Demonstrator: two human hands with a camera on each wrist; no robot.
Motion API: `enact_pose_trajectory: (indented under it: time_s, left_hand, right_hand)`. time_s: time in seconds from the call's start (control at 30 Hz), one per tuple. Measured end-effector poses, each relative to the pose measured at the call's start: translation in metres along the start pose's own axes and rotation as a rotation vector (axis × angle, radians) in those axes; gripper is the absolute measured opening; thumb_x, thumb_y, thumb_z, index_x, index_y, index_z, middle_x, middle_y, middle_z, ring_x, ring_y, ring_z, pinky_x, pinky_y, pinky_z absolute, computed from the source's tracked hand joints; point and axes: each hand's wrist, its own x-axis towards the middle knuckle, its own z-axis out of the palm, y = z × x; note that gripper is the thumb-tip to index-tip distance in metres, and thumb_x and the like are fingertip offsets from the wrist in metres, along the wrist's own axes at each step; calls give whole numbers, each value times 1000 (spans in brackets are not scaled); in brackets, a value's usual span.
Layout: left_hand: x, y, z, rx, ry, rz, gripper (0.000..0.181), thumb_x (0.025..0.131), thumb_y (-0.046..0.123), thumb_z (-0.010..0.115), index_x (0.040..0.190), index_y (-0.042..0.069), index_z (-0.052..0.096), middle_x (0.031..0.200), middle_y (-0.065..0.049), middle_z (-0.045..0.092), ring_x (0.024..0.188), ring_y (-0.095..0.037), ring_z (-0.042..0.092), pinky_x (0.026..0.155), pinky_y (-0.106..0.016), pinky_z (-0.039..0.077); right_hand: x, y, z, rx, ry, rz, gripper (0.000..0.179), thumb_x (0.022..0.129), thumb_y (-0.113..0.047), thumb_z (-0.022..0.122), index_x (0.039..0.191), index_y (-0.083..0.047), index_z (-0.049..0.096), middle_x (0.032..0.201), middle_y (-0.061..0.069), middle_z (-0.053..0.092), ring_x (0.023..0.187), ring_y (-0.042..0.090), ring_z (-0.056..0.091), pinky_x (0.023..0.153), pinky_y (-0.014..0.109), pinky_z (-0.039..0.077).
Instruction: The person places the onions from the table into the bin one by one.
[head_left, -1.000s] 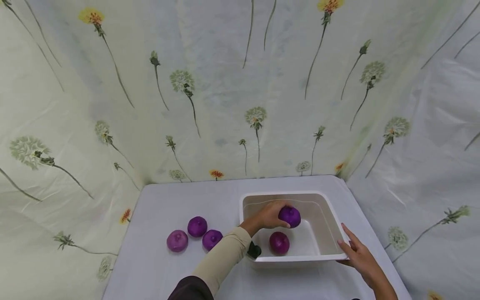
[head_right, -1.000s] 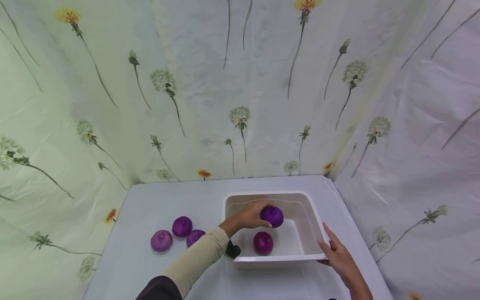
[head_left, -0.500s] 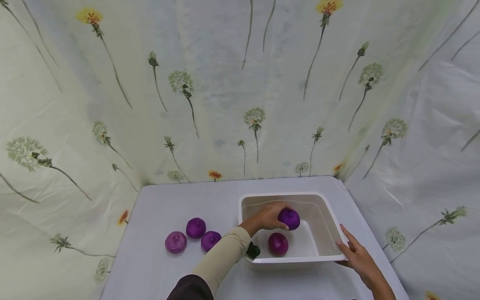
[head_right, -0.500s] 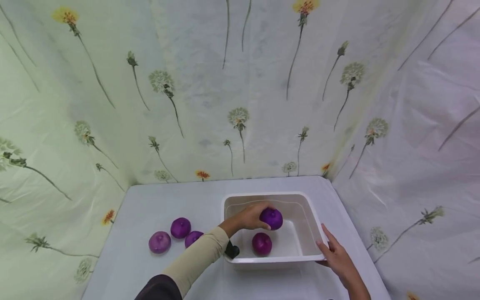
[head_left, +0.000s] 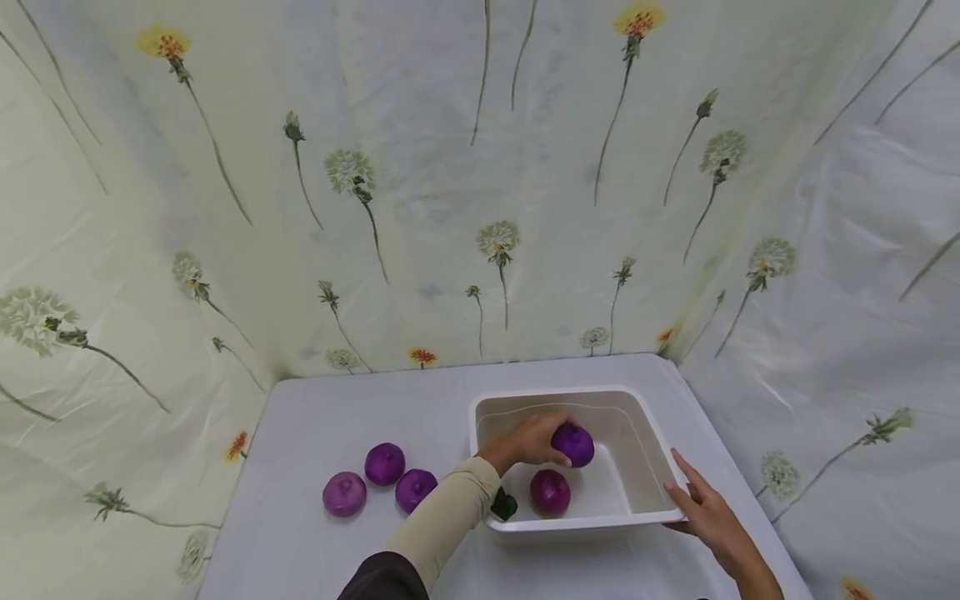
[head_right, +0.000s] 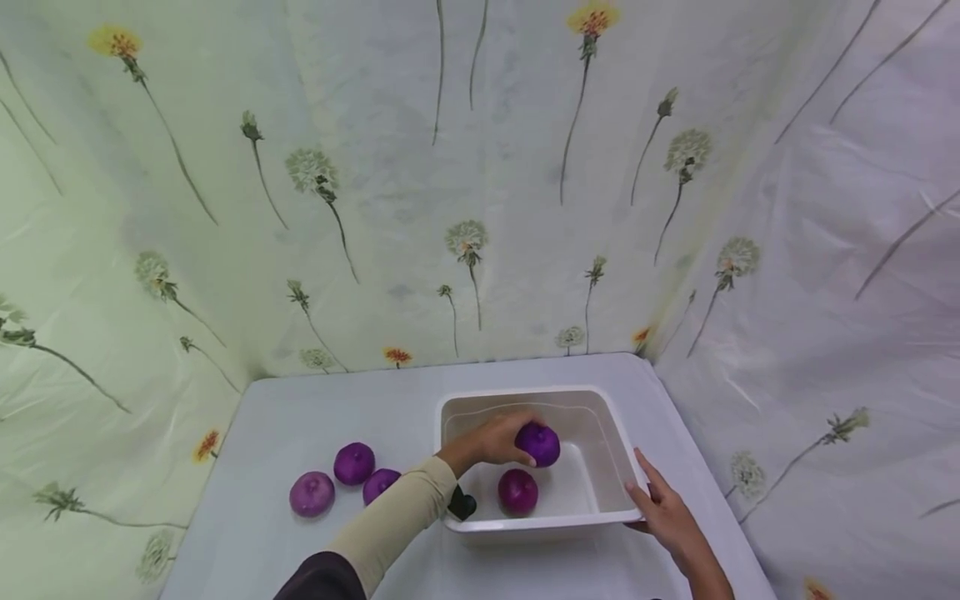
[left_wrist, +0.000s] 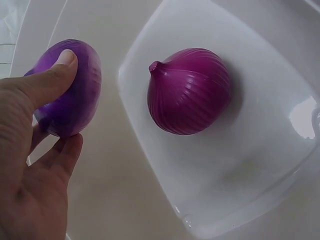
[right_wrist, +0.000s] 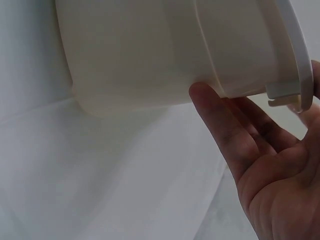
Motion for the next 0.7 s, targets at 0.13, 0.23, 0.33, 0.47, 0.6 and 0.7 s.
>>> enact_pose_trajectory:
  time_s: [0.13,0.23,0.33,0.47,0.6,0.7]
  left_hand:
    - [-1,-2,3,-7,-10,-1,62,80,26,85,133,20,54,130,1,62,118,-10,59,98,-23,47]
    - [-1,-4,5,-9,-12,-2,61,80,24,85,132,18,54,129,0,62,118,-11,59,99,-23,47]
    - [-2,-7,8,-20,-14,-4,61,79,22,86,131,16,55,129,-2,63,118,-13,59,100,-24,48]
    - [-4,-11,13,-10,-14,-15,60,79,21,86,129,15,56,127,-2,64,118,-13,60,100,-25,47]
    - [-1,-13,19,14,-15,-28,60,78,23,87,129,17,56,126,-2,64,117,-14,60,100,-25,47]
    - [3,-13,22,30,-27,-29,60,78,25,87,129,18,56,127,-2,65,117,-14,60,101,-26,47]
  right_hand:
    - [0,1,1,-6,5,-11,79,102,-42,54,161,-31,2,156,37,25,114,40,65,86,52,58]
    - [0,0,1,-5,12,-18,78,102,-42,54,161,-31,3,157,36,25,116,43,64,86,52,58]
    - [-1,-1,2,-8,14,-27,78,102,-40,54,161,-31,4,157,36,24,117,45,62,86,52,58]
    - [-2,-1,3,-5,15,-30,78,102,-41,55,161,-30,6,158,35,23,118,46,62,85,52,58]
    - [-2,2,2,5,21,-26,77,102,-39,56,161,-31,7,158,34,24,116,43,63,85,51,59]
    - [-4,4,0,3,30,-24,76,102,-39,55,161,-30,8,157,35,25,113,40,65,84,51,59]
